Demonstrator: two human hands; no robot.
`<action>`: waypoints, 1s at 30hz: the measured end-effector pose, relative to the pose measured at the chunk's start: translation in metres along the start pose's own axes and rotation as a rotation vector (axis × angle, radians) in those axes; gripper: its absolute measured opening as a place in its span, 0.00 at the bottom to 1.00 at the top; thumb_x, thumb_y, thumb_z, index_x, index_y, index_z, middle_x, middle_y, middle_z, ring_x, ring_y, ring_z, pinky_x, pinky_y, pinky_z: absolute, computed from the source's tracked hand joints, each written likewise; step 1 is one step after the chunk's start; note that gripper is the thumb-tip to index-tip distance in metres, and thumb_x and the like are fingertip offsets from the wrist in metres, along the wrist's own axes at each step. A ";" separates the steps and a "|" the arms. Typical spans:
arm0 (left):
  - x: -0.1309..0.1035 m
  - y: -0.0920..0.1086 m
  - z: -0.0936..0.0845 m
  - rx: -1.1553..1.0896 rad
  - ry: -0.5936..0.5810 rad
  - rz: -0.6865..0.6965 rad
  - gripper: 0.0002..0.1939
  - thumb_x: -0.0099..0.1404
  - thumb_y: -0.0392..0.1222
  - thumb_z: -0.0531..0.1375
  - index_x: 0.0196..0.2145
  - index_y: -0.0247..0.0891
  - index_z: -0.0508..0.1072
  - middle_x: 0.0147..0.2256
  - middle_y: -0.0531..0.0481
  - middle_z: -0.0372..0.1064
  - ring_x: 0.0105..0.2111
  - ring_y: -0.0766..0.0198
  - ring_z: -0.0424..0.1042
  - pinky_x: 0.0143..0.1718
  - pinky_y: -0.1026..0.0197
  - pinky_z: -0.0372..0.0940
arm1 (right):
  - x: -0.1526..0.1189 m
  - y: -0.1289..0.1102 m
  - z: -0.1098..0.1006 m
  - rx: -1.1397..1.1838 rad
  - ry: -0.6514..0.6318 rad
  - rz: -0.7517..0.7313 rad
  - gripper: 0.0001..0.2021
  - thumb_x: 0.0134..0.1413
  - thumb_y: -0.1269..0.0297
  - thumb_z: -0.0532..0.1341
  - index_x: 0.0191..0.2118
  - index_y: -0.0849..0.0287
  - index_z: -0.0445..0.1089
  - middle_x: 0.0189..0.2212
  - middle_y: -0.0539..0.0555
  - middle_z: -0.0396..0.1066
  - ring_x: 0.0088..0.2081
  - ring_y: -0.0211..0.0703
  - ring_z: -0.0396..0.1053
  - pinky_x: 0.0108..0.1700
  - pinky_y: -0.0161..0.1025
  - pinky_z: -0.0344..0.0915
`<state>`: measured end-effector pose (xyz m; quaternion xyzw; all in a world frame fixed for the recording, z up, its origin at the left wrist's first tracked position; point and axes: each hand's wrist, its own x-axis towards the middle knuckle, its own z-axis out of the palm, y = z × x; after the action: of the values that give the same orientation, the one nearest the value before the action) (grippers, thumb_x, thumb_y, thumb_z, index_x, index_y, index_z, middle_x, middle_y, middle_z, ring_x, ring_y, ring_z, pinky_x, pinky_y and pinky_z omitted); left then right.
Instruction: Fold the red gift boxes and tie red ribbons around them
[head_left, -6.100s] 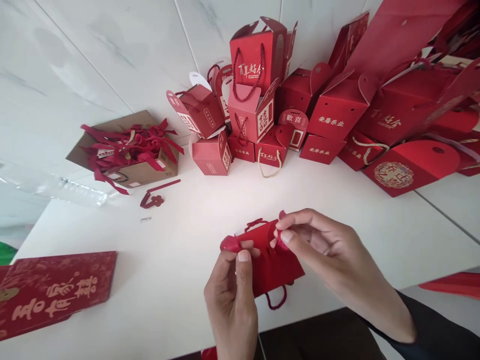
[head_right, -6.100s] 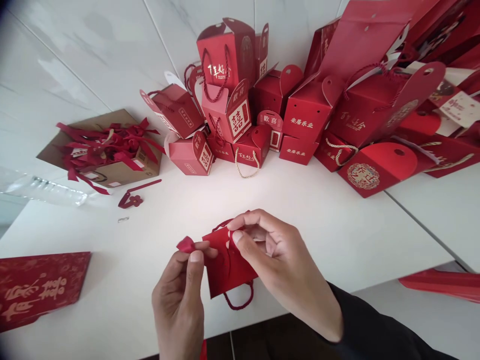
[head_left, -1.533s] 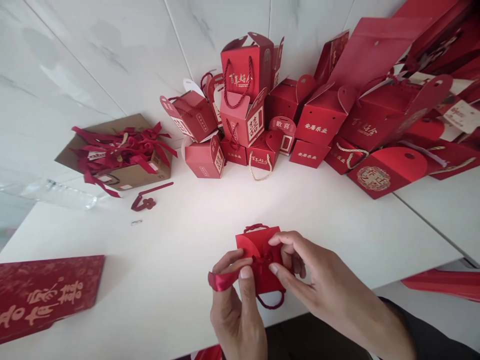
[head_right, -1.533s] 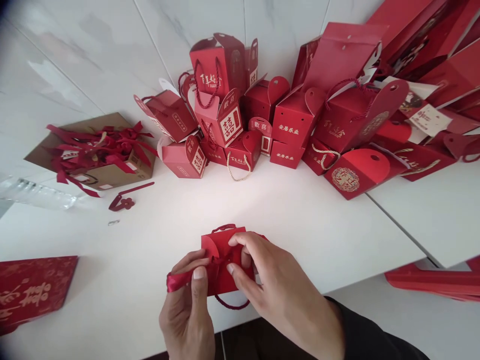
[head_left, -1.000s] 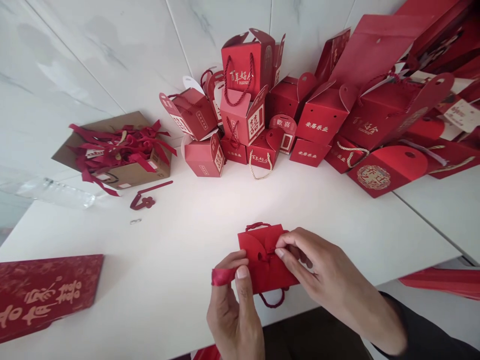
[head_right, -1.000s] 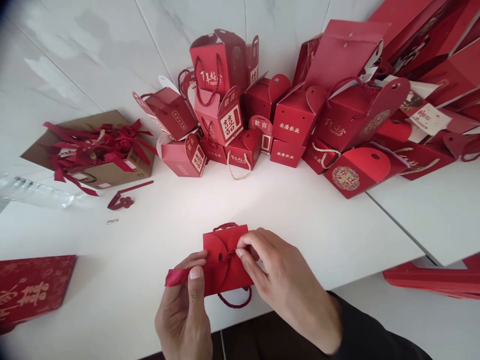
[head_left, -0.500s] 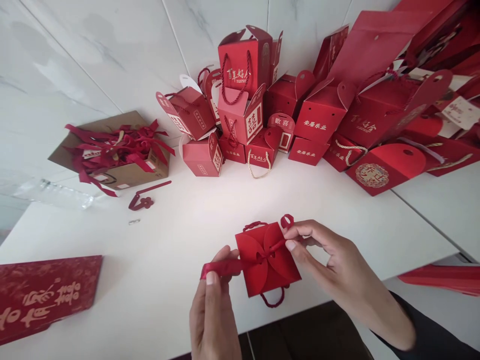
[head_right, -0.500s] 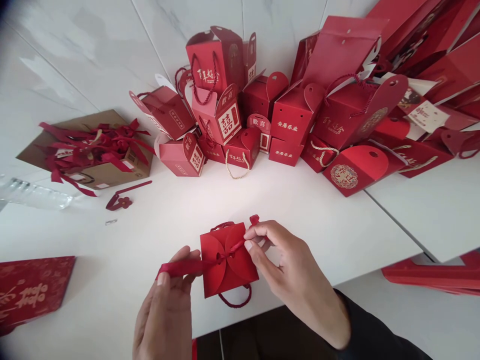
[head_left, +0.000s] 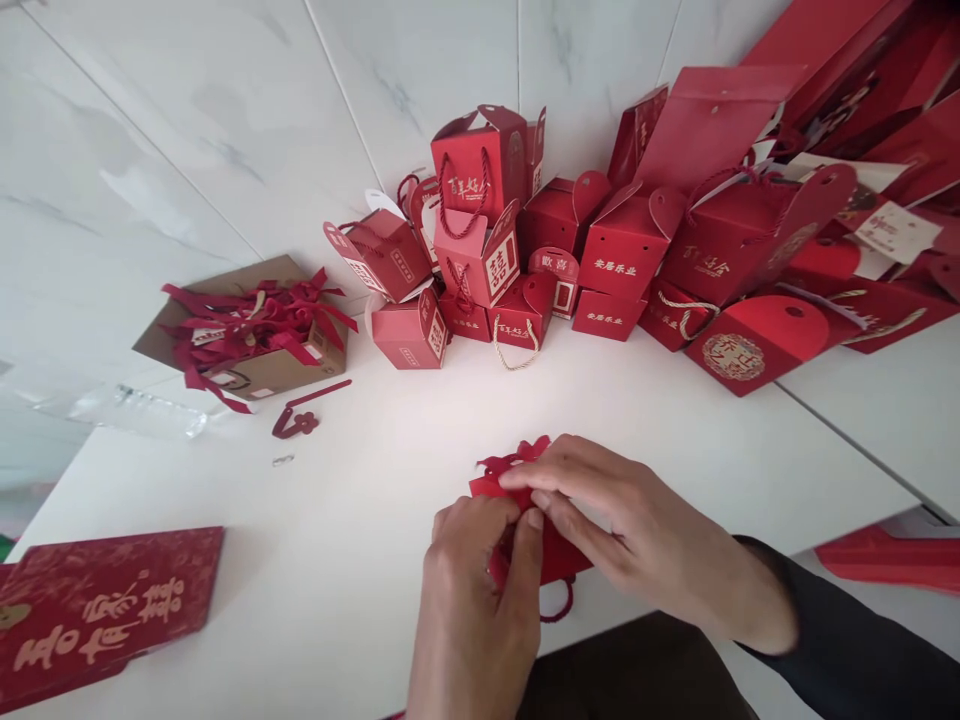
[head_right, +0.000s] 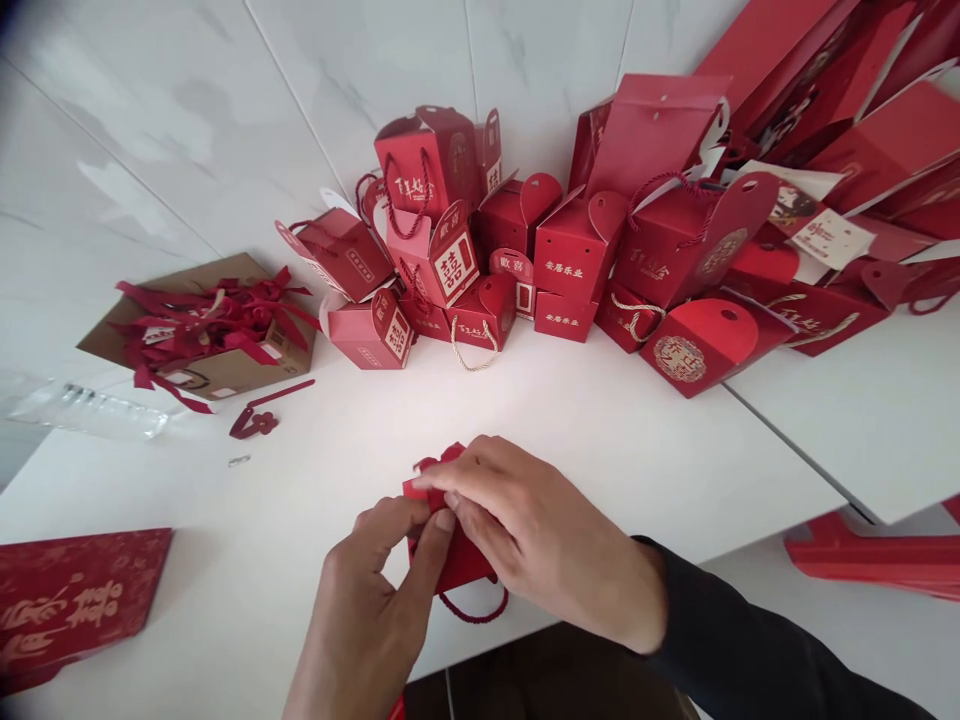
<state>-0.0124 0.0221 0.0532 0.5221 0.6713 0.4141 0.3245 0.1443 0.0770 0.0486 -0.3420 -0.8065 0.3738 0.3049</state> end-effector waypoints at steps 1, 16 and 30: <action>0.000 -0.001 -0.001 0.010 -0.012 0.023 0.15 0.67 0.50 0.60 0.24 0.45 0.75 0.25 0.50 0.71 0.29 0.58 0.66 0.32 0.57 0.61 | 0.001 0.001 -0.001 -0.014 -0.007 -0.010 0.13 0.72 0.70 0.52 0.52 0.53 0.71 0.45 0.53 0.72 0.47 0.42 0.72 0.51 0.40 0.71; -0.021 -0.009 0.017 -0.488 0.488 -0.321 0.15 0.61 0.55 0.68 0.33 0.41 0.74 0.36 0.50 0.77 0.38 0.59 0.76 0.39 0.62 0.71 | -0.027 0.009 0.006 -0.089 0.227 0.316 0.12 0.69 0.59 0.58 0.55 0.49 0.70 0.45 0.52 0.77 0.38 0.44 0.76 0.39 0.39 0.75; -0.028 -0.036 0.034 -0.256 0.393 -0.099 0.09 0.67 0.51 0.64 0.39 0.45 0.78 0.47 0.48 0.70 0.56 0.56 0.66 0.53 0.56 0.64 | -0.015 -0.001 0.015 -0.292 -0.015 0.141 0.06 0.71 0.69 0.55 0.46 0.54 0.68 0.42 0.53 0.70 0.40 0.47 0.72 0.41 0.46 0.71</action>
<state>0.0082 -0.0013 0.0063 0.3524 0.6884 0.5731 0.2709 0.1411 0.0591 0.0378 -0.4356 -0.8285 0.2754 0.2189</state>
